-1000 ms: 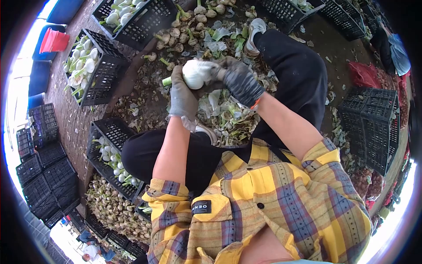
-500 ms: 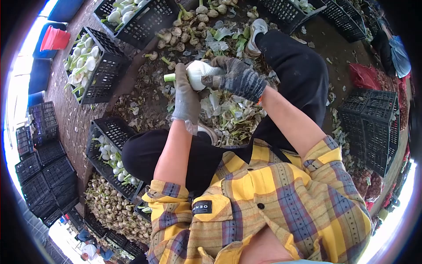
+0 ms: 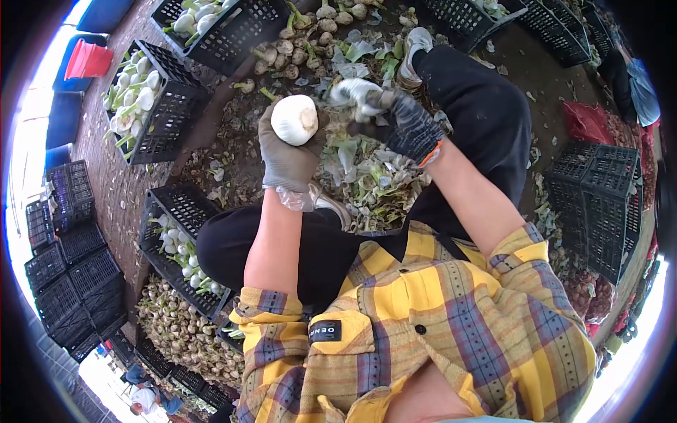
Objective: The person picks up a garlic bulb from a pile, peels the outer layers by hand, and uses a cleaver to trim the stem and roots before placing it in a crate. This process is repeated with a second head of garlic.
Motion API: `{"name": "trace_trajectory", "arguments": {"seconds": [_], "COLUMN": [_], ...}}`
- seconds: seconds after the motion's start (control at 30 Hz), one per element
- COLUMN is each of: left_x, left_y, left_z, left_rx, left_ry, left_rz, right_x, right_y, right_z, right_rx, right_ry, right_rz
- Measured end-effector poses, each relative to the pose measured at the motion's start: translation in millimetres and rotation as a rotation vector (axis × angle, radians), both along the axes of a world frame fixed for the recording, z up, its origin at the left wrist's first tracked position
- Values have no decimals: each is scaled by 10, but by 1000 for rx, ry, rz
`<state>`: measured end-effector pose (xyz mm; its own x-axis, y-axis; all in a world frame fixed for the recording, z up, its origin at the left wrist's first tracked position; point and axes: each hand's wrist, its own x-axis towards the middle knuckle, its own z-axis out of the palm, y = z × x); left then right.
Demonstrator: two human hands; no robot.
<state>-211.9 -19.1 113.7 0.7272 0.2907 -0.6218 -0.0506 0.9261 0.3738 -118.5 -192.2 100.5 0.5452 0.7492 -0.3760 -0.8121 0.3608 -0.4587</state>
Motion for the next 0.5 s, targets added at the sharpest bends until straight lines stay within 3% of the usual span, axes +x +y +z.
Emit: {"name": "trace_trajectory", "arguments": {"seconds": [0.03,0.1,0.13,0.23,0.33,0.37,0.47,0.5], "left_x": [3,-5,-4,-1,-22,-26,-47,-34], "left_y": [13,-29,-45,-30,-5,4,9,-21], "left_z": [2,24,41,59,-3,-43,-93,-70], "left_rx": [6,53,77,52,-2,-30,-82,-81], "left_ry": [-28,70,118,82,51,13,-57,-56], "left_rz": [-32,33,68,68,26,24,45,67], "right_x": [7,235,196,12,-52,-108,-88,-172], "right_y": [-69,-101,-194,-178,-80,-64,0,-9], "right_z": [91,-266,-291,-183,76,208,427,181], "right_rx": [-280,-921,-1001,-1106,-667,-780,-893,-884], "right_ry": [-227,-1136,-1268,-2014,-1546,-1377,-1264,-1663], "right_rz": [88,391,326,-35,103,185,664,428]}}
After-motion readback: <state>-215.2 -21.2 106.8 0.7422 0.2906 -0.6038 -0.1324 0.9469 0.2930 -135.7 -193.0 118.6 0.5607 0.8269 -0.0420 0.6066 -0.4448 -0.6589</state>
